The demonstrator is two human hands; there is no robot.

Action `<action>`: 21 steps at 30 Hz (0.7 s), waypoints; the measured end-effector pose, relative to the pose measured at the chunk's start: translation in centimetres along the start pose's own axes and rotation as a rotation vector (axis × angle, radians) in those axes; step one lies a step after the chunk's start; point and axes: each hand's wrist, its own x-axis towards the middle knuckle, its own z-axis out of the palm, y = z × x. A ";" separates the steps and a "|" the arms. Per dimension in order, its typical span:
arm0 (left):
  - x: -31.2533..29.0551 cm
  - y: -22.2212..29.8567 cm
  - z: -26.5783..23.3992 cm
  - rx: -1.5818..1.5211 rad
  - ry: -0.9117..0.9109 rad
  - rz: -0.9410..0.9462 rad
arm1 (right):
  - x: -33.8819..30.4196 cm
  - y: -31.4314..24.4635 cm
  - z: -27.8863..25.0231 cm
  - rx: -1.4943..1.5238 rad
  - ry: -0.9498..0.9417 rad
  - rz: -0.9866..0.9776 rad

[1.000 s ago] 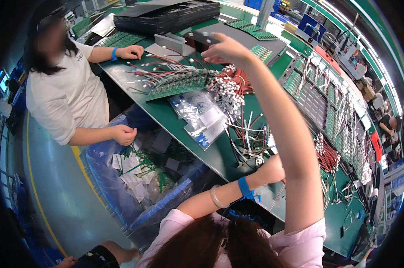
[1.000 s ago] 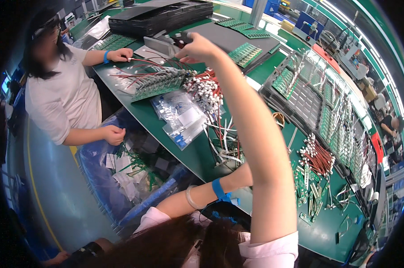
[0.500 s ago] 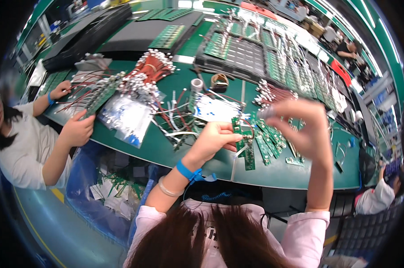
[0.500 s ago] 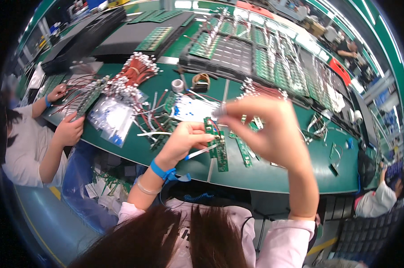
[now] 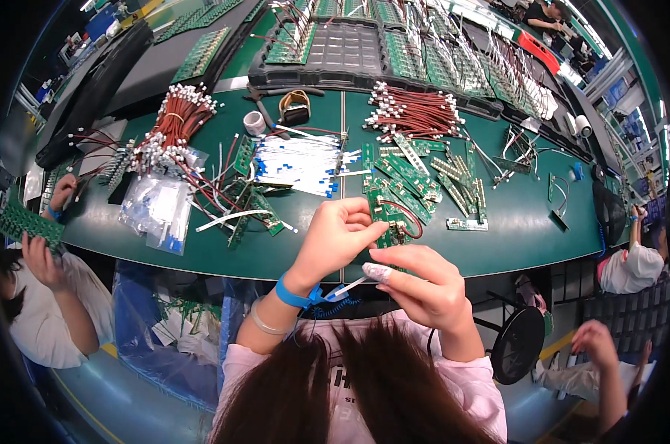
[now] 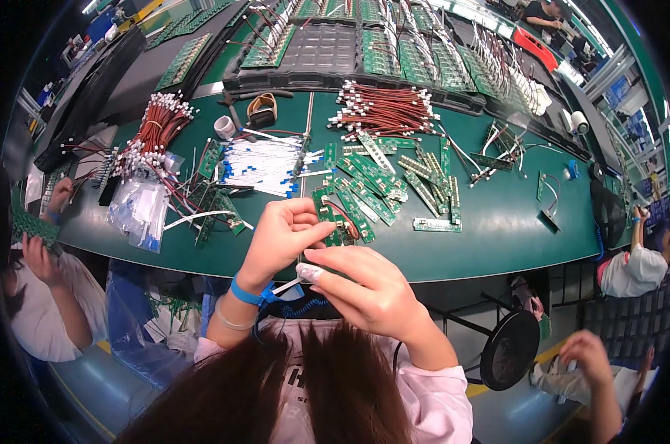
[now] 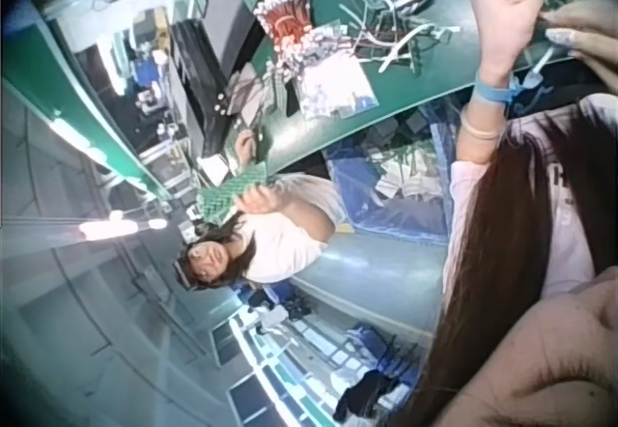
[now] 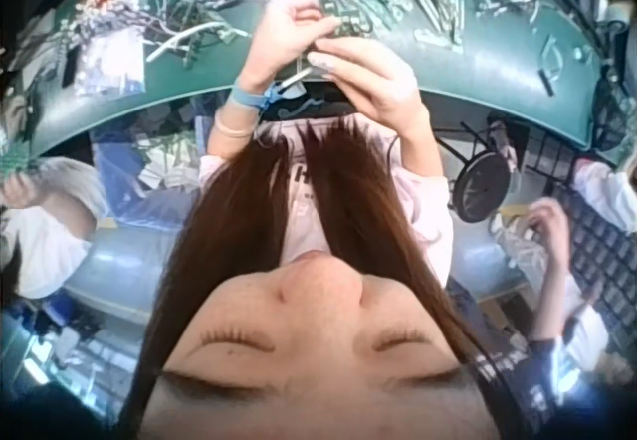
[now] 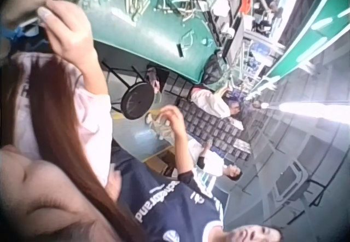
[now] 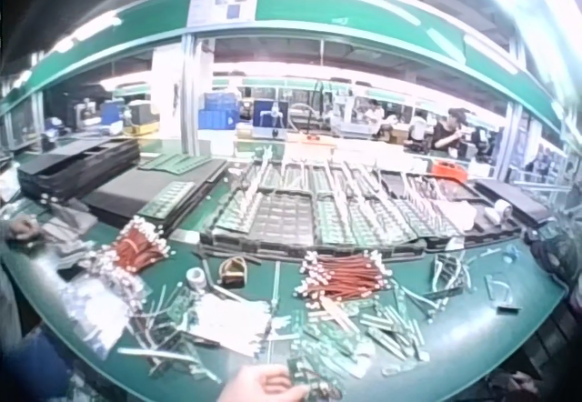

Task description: The person assembles small electronic circuit boards by hand, plugging wire harness connectors into the boards.

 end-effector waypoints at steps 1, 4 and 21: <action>0.1 0.0 0.0 -0.005 -0.019 -0.020 | 0.0 0.2 0.0 0.015 -0.019 -0.014; 0.3 -0.2 0.2 -0.004 -0.037 -0.031 | 0.1 0.5 0.1 -0.003 0.008 -0.002; 0.6 -1.1 2.5 0.012 0.003 -0.038 | -1.4 0.4 0.2 0.406 0.159 0.580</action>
